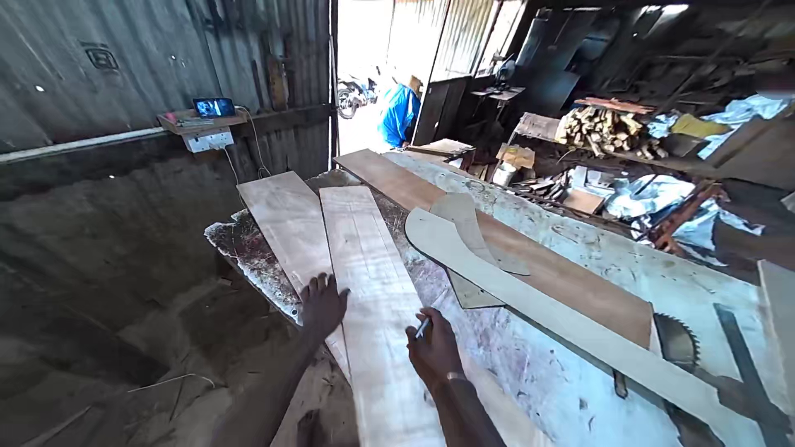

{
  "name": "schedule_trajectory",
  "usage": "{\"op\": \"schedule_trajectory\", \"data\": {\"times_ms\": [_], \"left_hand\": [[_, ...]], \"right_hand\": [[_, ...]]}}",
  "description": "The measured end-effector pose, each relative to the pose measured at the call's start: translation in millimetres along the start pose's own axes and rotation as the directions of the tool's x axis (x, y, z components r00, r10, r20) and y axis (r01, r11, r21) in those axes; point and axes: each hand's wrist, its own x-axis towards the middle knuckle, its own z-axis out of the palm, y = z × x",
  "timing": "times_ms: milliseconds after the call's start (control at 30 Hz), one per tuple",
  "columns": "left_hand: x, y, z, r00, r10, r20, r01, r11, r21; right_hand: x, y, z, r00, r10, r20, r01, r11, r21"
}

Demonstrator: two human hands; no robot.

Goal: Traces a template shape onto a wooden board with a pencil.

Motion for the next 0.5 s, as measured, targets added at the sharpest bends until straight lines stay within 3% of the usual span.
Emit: {"op": "schedule_trajectory", "data": {"times_ms": [67, 200, 500], "left_hand": [[10.1, -13.8, 3.0, 0.998, -0.063, -0.024, 0.062, 0.998, -0.03], [5.3, -27.5, 15.0, 0.999, -0.034, -0.016, 0.033, 0.999, -0.03], [4.6, -27.1, 21.8, 0.997, -0.041, -0.06, 0.04, 0.999, -0.02]], "right_hand": [[18.6, 2.0, 12.2, 0.994, -0.049, 0.098, 0.052, 0.998, -0.032], [24.4, 4.3, 24.6, 0.986, -0.145, 0.082, 0.157, 0.974, -0.163], [21.8, 20.1, 28.2, 0.989, -0.144, -0.028, 0.142, 0.989, -0.048]]}}
